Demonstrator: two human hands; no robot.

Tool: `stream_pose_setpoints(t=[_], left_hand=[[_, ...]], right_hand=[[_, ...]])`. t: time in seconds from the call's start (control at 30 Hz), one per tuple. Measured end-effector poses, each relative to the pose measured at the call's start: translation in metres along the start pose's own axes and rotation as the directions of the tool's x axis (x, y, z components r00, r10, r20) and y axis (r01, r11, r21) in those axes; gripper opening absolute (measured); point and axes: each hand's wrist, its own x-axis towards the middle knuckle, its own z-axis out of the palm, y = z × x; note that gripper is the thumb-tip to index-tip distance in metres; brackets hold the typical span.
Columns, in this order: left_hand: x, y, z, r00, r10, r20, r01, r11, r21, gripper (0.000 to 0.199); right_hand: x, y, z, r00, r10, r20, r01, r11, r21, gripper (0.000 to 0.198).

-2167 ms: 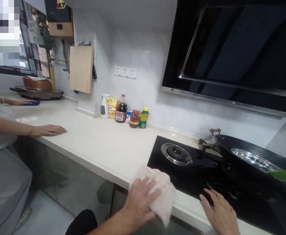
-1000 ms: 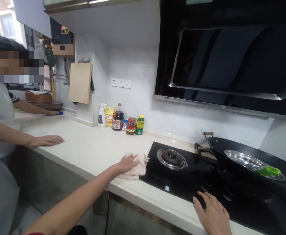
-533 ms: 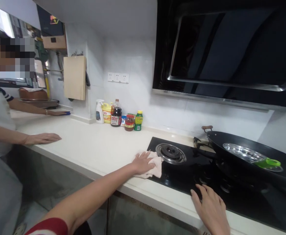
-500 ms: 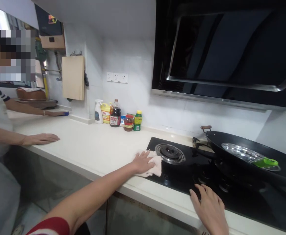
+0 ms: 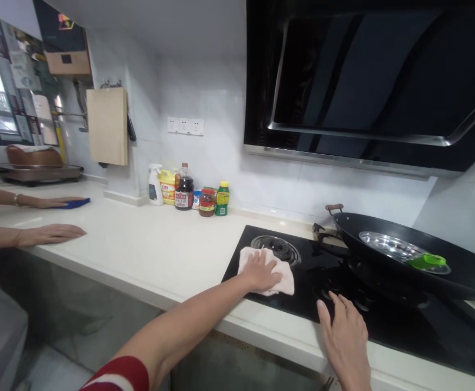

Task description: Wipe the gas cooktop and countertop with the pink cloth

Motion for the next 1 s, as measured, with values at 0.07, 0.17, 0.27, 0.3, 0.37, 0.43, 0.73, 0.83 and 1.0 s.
stream_pose_setpoints(t=[0.07,0.17,0.27,0.3,0.37,0.43,0.73,0.83,1.0], left_hand=[[-0.003,0.013,0.006,0.999,0.052,0.015,-0.052,0.999,-0.009,0.079],[-0.006,0.035,0.016,0.987,0.156,0.047,-0.154,0.988,-0.029,0.082],[0.000,0.062,0.027,0.959,0.279,0.061,-0.274,0.959,-0.070,0.082],[0.003,0.070,0.030,0.950,0.305,0.062,-0.299,0.951,-0.084,0.081],[0.009,0.085,0.033,0.944,0.324,0.064,-0.317,0.943,-0.103,0.081],[0.014,0.095,0.034,0.944,0.325,0.060,-0.317,0.942,-0.109,0.084],[-0.014,0.098,0.034,0.926,0.373,0.047,-0.367,0.924,-0.112,0.093],[-0.035,0.095,0.037,0.905,0.424,0.026,-0.417,0.900,-0.129,0.089],[-0.057,0.096,0.041,0.846,0.532,0.009,-0.528,0.842,-0.113,0.088]], right_hand=[[0.001,0.001,0.000,1.000,0.014,-0.027,-0.013,1.000,0.019,0.075],[0.002,0.003,0.000,0.998,0.021,-0.056,-0.019,0.999,0.045,0.076],[0.002,0.005,-0.002,0.996,0.030,-0.082,-0.024,0.997,0.075,0.076],[0.002,0.005,-0.003,0.995,0.038,-0.089,-0.030,0.996,0.086,0.076],[0.001,0.005,-0.006,0.993,0.055,-0.107,-0.044,0.993,0.109,0.076],[0.001,0.004,-0.009,0.989,0.060,-0.136,-0.042,0.991,0.131,0.075],[0.000,0.008,-0.016,0.958,0.118,-0.262,-0.061,0.974,0.218,0.076],[-0.004,0.010,-0.020,0.970,0.157,-0.187,-0.096,0.949,0.301,0.067],[-0.018,0.005,-0.029,0.982,0.190,0.015,-0.177,0.880,0.440,0.050]])
